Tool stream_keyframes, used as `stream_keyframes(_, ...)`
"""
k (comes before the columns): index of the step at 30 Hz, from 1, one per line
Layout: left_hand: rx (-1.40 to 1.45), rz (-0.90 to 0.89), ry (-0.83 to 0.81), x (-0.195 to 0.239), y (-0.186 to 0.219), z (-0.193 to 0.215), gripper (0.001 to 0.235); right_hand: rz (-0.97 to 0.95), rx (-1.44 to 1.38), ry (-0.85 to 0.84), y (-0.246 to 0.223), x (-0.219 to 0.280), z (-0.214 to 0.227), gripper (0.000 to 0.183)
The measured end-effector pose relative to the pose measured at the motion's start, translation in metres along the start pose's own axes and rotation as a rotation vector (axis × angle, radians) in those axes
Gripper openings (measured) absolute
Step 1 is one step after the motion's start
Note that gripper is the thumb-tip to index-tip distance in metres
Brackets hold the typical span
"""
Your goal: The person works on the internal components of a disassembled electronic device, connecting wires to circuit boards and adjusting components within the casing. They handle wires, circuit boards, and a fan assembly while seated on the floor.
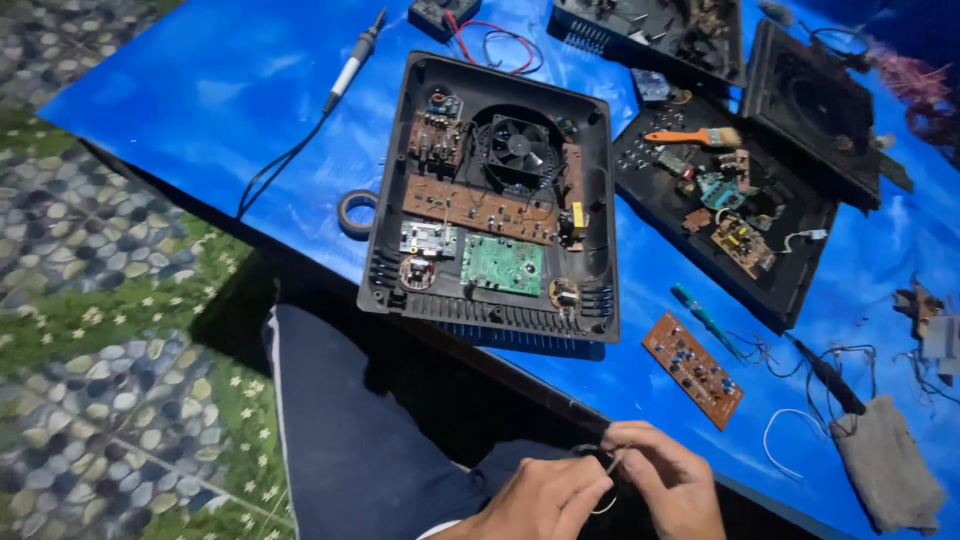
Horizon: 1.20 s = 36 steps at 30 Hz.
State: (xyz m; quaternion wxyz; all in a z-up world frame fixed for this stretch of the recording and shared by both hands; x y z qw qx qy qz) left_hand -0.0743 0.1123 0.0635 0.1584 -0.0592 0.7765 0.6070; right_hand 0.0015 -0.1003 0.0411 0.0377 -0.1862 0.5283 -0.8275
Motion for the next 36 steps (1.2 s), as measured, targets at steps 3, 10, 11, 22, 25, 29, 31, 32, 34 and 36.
stream_keyframes(3,-0.092,0.016,0.001,0.011,-0.024,-0.002,0.008,0.174,0.064,-0.134,0.024,-0.009,-0.002,0.015)
stream_keyframes(10,-0.141,0.163,0.066,0.008,-0.018,0.033,0.020,0.194,-0.135,-0.210,-0.026,-0.028,-0.030,0.009)
stream_keyframes(11,-0.156,0.174,0.085,0.010,-0.030,0.033,0.017,0.207,-0.165,-0.210,-0.027,-0.035,-0.031,0.008)
stream_keyframes(22,-0.193,0.132,0.048,-0.009,-0.028,0.053,0.013,0.010,-0.002,-0.378,-0.090,-0.063,-0.056,0.003)
stream_keyframes(25,-0.233,0.166,0.041,-0.010,-0.033,0.056,0.013,0.023,-0.058,-0.336,-0.080,-0.067,-0.049,0.005)
stream_keyframes(29,-0.114,0.177,0.020,-0.019,-0.013,0.061,0.015,0.198,0.034,-0.241,-0.093,-0.067,-0.042,0.005)
stream_keyframes(31,-0.082,0.176,0.013,-0.022,-0.009,0.062,0.017,0.224,0.041,-0.230,-0.094,-0.067,-0.038,0.005)
stream_keyframes(32,-0.106,0.171,-0.003,-0.024,-0.010,0.063,0.015,0.229,0.070,-0.216,-0.095,-0.068,-0.036,0.004)
stream_keyframes(34,-0.124,0.170,-0.020,-0.022,-0.013,0.062,0.013,0.227,0.100,-0.201,-0.097,-0.065,-0.031,0.004)
stream_keyframes(36,-0.159,0.143,-0.017,-0.020,-0.017,0.063,0.017,0.209,0.162,-0.175,-0.100,-0.066,-0.025,0.002)
Point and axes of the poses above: each hand's wrist, its own x-axis away from the middle knuckle, its own z-axis out of the back of the hand, y = z × x, the point moved 5 cm from there along -x, towards the middle knuckle, and after that the axes turned 3 degrees about x, right-handed, at the moved point
